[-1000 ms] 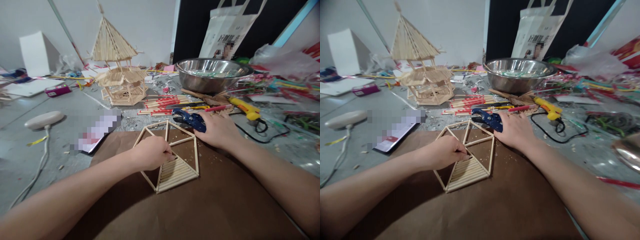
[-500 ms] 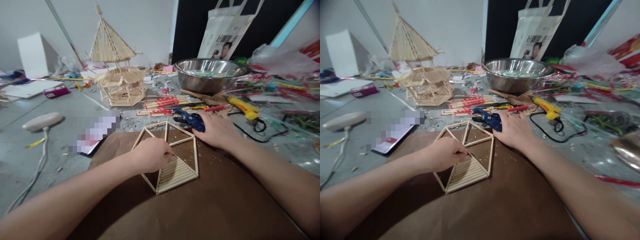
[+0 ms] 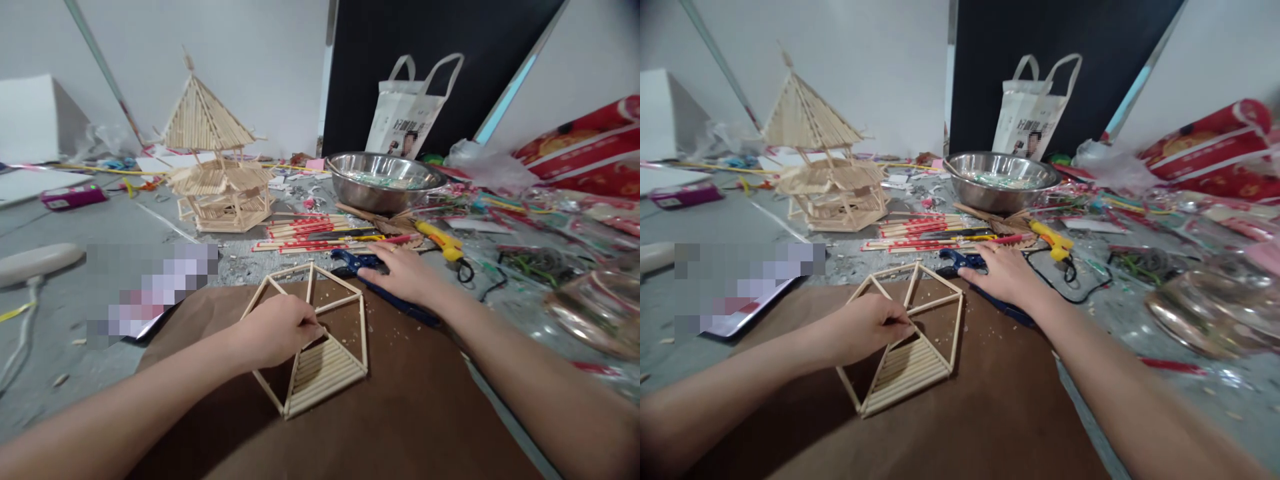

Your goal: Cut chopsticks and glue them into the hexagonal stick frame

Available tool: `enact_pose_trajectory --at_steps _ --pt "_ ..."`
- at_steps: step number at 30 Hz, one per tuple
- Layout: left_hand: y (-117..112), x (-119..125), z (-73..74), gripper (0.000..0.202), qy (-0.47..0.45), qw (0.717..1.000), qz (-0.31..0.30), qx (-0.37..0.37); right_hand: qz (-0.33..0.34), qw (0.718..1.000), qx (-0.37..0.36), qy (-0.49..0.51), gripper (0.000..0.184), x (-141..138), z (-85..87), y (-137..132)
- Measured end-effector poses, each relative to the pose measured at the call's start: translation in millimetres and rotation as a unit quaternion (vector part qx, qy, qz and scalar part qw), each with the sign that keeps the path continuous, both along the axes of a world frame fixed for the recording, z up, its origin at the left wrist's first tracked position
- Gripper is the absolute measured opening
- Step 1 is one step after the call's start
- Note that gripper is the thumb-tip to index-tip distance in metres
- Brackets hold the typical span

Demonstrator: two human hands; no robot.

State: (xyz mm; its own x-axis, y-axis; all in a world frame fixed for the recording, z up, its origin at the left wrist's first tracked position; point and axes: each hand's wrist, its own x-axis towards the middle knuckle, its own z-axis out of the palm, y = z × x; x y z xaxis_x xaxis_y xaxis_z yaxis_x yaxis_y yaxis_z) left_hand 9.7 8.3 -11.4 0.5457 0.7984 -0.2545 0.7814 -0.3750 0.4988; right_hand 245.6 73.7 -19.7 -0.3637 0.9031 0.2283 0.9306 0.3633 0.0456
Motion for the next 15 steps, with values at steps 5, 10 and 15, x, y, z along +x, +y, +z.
enact_pose_trajectory --at_steps 5,10,15 --pt "3 1 4.9 0.033 -0.008 1.000 0.016 0.006 -0.173 0.980 0.093 0.042 0.052 45 19.0 17" --pt "2 0 4.2 0.033 -0.023 1.000 0.014 0.014 -0.289 0.955 0.052 0.043 0.067 97 12.7 25" --pt "3 -2 1.4 0.034 -0.026 0.999 0.011 0.018 -0.261 0.963 0.019 0.066 0.058 123 2.1 30"
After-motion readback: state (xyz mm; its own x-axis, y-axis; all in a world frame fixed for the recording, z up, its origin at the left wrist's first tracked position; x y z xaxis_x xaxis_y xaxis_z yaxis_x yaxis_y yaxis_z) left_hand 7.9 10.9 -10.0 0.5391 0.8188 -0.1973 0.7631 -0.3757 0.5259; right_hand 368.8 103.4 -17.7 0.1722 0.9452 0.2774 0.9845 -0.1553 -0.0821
